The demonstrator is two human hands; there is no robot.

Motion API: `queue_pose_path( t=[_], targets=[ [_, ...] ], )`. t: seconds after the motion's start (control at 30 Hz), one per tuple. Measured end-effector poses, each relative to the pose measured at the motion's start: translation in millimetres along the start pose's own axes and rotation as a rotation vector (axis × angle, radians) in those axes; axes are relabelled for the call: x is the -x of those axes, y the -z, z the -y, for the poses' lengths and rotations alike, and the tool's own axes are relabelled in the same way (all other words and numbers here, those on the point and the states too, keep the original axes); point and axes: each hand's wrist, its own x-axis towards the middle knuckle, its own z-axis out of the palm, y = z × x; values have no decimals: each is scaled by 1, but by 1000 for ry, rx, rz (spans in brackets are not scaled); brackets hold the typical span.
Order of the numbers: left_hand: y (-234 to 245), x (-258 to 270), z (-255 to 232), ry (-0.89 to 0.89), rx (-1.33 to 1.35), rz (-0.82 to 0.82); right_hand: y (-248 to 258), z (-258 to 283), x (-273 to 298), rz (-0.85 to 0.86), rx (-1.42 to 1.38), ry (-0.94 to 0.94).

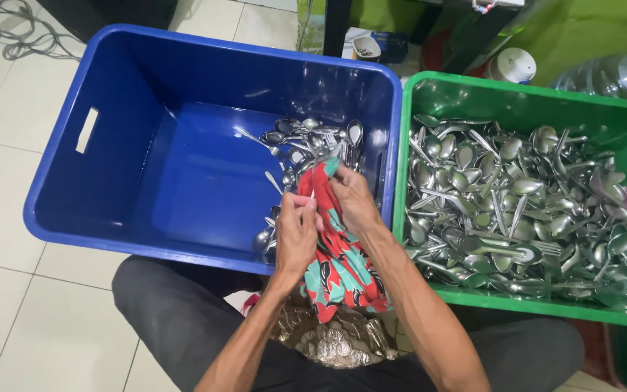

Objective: Wiping spoons and forks with a cloth and moving them between bins.

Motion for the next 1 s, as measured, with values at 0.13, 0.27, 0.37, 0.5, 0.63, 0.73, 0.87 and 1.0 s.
queue_pose_path(
  t=[0.13, 0.27, 0.37, 0.5, 0.63, 0.73, 0.87, 1.0],
  targets=[
    [5, 3, 9, 37, -22, 76, 1, 9, -3, -68, 112, 62],
    [9, 11, 2, 70, -34, 102, -5, 33, 5, -91, 569, 277],
    [7, 21, -1, 99, -12, 96, 4, 18, 3, -192, 721, 259],
    [2, 20, -3, 74, 48, 30, 37, -29, -23, -239, 644, 123],
    [-3, 8, 1, 51, 110, -117, 29, 2, -14, -202, 745, -154],
    [-11, -1, -2, 10, 150, -129, -17, 50, 19, 143, 109, -308],
    [-1, 5, -39, -13, -129, -47, 7, 4, -3, -154, 158, -100],
    [0, -30, 15, -238, -291, -325, 24, -16, -17, -197, 64, -48]
  ],
)
